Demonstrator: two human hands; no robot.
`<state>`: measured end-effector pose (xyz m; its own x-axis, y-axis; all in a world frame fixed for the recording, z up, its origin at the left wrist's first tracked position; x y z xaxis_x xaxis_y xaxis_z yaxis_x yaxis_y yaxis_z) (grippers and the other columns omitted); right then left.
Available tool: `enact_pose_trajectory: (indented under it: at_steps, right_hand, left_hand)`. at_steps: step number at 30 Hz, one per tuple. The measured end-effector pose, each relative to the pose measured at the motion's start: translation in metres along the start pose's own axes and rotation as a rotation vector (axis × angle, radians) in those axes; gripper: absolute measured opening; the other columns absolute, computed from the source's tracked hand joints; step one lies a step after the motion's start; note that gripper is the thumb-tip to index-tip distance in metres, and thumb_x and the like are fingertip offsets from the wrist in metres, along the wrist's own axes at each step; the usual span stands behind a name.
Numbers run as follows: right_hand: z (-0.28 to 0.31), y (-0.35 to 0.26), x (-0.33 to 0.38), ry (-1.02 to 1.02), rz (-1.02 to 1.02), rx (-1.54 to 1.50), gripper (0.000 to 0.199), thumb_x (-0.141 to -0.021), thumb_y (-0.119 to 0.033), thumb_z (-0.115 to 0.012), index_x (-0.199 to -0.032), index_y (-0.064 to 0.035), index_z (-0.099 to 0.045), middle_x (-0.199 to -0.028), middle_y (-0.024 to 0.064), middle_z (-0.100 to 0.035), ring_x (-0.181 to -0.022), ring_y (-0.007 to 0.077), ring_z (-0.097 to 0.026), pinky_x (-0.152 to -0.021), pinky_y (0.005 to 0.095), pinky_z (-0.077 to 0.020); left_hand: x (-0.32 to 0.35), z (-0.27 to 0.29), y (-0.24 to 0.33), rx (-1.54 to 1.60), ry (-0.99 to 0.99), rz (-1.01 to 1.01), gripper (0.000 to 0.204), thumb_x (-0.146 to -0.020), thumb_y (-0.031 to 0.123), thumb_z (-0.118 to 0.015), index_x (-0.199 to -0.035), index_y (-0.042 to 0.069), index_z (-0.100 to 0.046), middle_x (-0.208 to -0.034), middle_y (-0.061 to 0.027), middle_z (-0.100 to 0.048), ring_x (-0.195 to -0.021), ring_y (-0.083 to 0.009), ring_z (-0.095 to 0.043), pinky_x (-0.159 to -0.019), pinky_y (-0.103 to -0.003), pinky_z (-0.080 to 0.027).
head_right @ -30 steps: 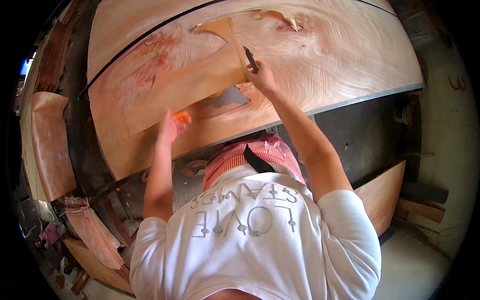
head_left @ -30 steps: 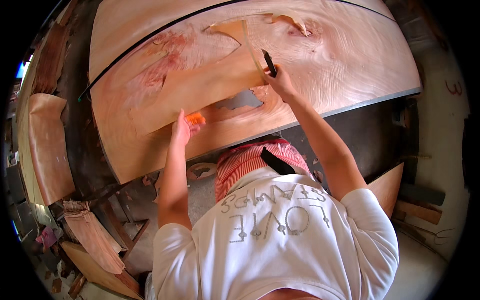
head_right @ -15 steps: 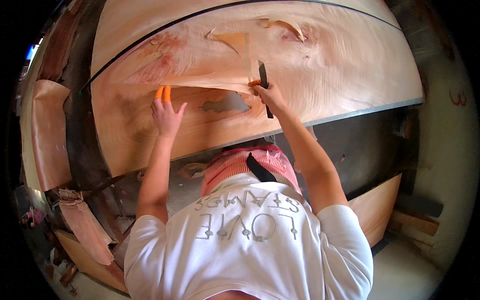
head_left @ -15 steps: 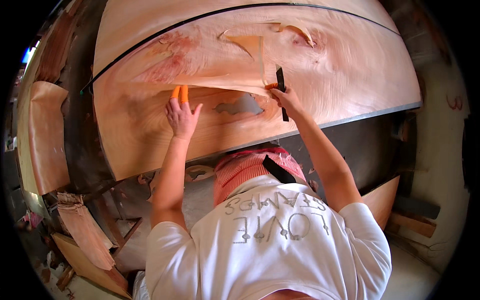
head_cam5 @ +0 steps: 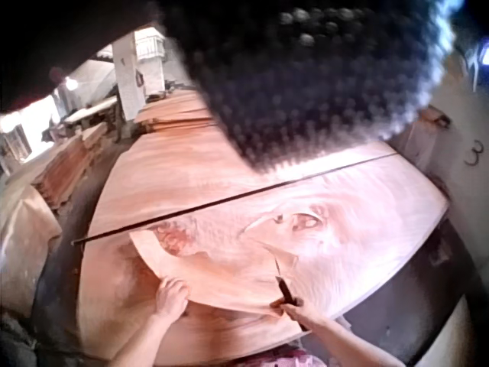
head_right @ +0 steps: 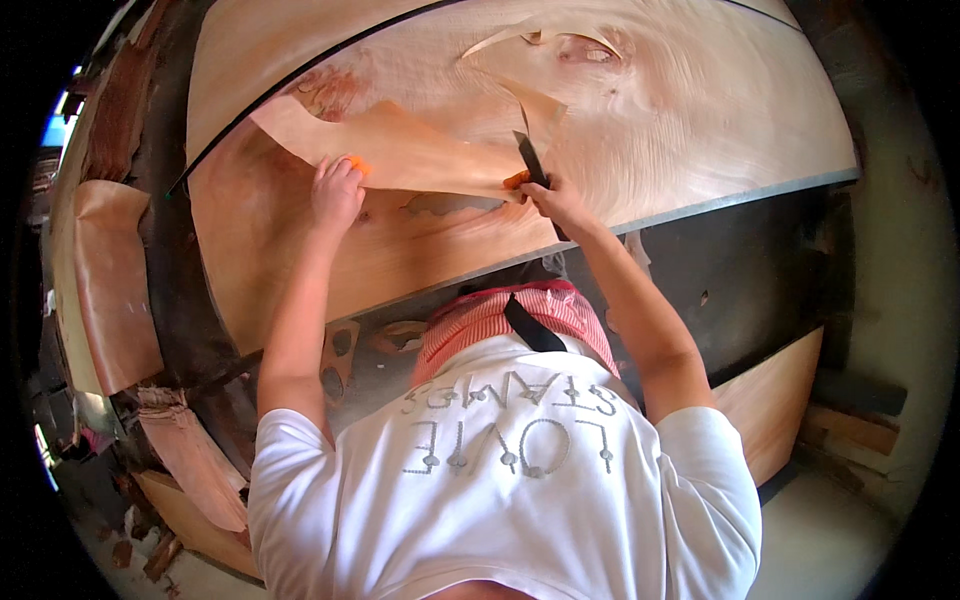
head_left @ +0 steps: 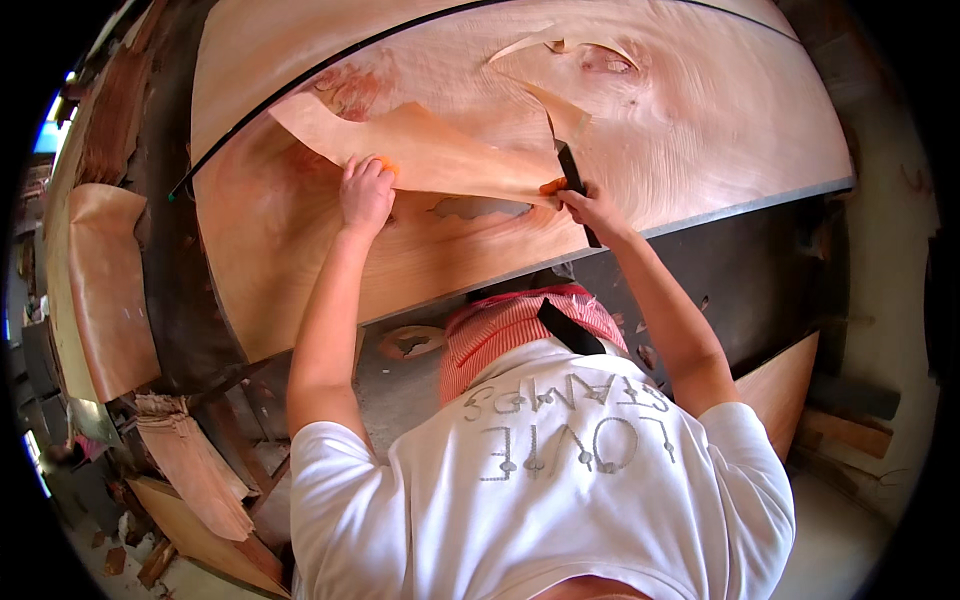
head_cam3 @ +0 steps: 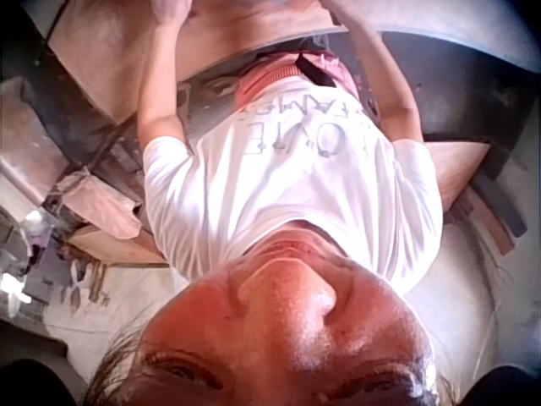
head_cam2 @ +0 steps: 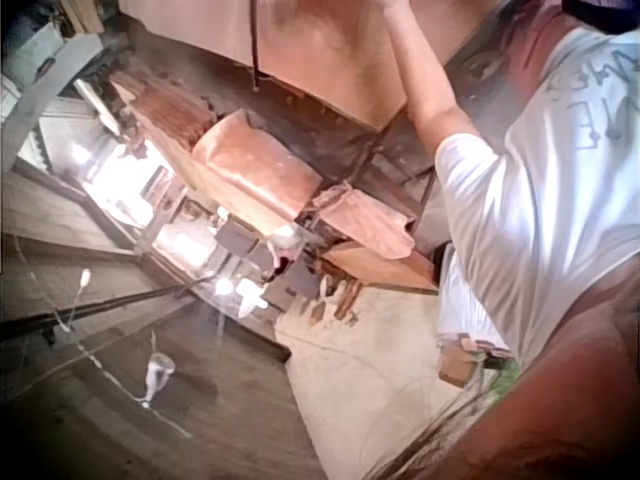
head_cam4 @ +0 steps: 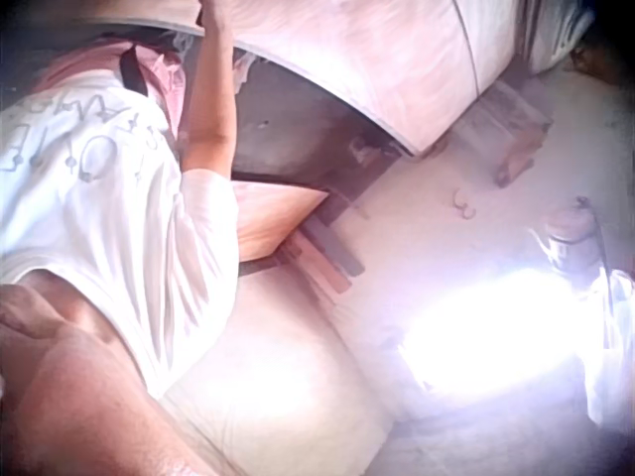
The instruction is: The person cuts shapes out of a large sheet of wood veneer using a utility knife and removes the cutout pieces.
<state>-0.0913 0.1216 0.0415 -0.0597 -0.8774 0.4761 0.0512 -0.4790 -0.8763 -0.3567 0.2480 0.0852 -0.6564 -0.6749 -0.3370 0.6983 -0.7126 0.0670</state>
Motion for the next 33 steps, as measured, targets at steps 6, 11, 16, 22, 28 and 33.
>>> enact_pose_trajectory:
  at_steps: [6, 11, 16, 22, 28, 33]
  right_hand:
    - [0.017, 0.013, 0.018, 0.007, -0.033, -0.052, 0.021, -0.083, -0.014, -0.049, -0.098, -0.0042, -0.059, -0.070, -0.0033, -0.053, -0.052, 0.0026, -0.037, -0.047, 0.0173, -0.0310]
    - [0.065, 0.028, 0.030, 0.097, 0.090, -0.103, 0.021, -0.082, -0.010, -0.048, -0.101, -0.0089, -0.056, -0.071, -0.0039, -0.050, -0.056, 0.0030, -0.037, -0.049, 0.0181, -0.0309]
    - [0.088, 0.082, 0.004, 0.124, 0.234, 0.190, 0.019, -0.079, -0.005, -0.054, -0.097, -0.0062, -0.053, -0.080, -0.0059, -0.047, -0.061, 0.0033, -0.040, -0.053, 0.0189, -0.0344]
    - [0.061, 0.090, 0.002, 0.140, 0.178, 0.362, 0.023, -0.075, -0.021, -0.068, -0.088, -0.0032, -0.060, -0.066, -0.0009, -0.050, -0.061, 0.0090, -0.044, -0.057, 0.0246, -0.0393]
    - [0.038, 0.093, 0.015, 0.062, 0.134, -0.124, 0.027, -0.081, -0.025, -0.064, -0.083, 0.0002, -0.055, -0.069, -0.0039, -0.049, -0.066, 0.0060, -0.044, -0.059, 0.0223, -0.0395]
    - [0.043, 0.076, 0.017, 0.207, 0.065, 0.043, 0.025, -0.082, -0.023, -0.062, -0.089, 0.0006, -0.058, -0.073, -0.0021, -0.055, -0.066, 0.0059, -0.049, -0.059, 0.0225, -0.0414]
  left_hand:
    - [-0.004, 0.006, 0.023, 0.148, 0.050, -0.138, 0.010, -0.066, 0.006, -0.059, -0.076, 0.007, -0.059, -0.079, -0.0072, -0.057, -0.085, -0.0235, -0.056, -0.082, -0.037, -0.042]
    - [0.009, 0.025, 0.045, 0.214, -0.243, -0.098, 0.009, -0.068, 0.007, -0.058, -0.077, 0.006, -0.058, -0.072, -0.0118, -0.057, -0.070, -0.0292, -0.055, -0.062, -0.039, -0.045]
    - [0.023, 0.066, 0.059, 0.417, -0.332, 0.039, 0.008, -0.075, 0.013, -0.059, -0.076, 0.005, -0.058, -0.067, -0.0128, -0.056, -0.063, -0.0294, -0.054, -0.055, -0.038, -0.043]
    - [0.042, 0.067, 0.042, 0.554, -0.478, 0.256, 0.016, -0.081, 0.017, -0.057, -0.080, 0.001, -0.057, -0.063, -0.0146, -0.053, -0.052, -0.0227, -0.049, -0.050, -0.030, -0.038]
    - [0.050, 0.024, -0.015, 0.550, -0.401, 0.368, 0.024, -0.082, 0.021, -0.057, -0.076, -0.001, -0.052, -0.059, -0.0170, -0.050, -0.050, -0.0283, -0.047, -0.049, -0.033, -0.037]
    - [-0.028, 0.047, 0.046, -0.083, 0.092, 0.053, 0.028, -0.075, 0.025, -0.061, -0.095, 0.007, -0.056, -0.098, -0.0111, -0.055, -0.094, -0.0260, -0.051, -0.078, -0.042, -0.039]
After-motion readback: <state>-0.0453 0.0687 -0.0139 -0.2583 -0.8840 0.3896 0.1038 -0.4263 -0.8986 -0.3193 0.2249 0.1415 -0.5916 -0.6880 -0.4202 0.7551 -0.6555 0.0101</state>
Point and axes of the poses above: each hand's wrist, its own x-axis away from the middle knuckle, its own z-axis out of the back of the hand, y = z × x, the point moved 10 cm from there along -x, towards the middle knuckle
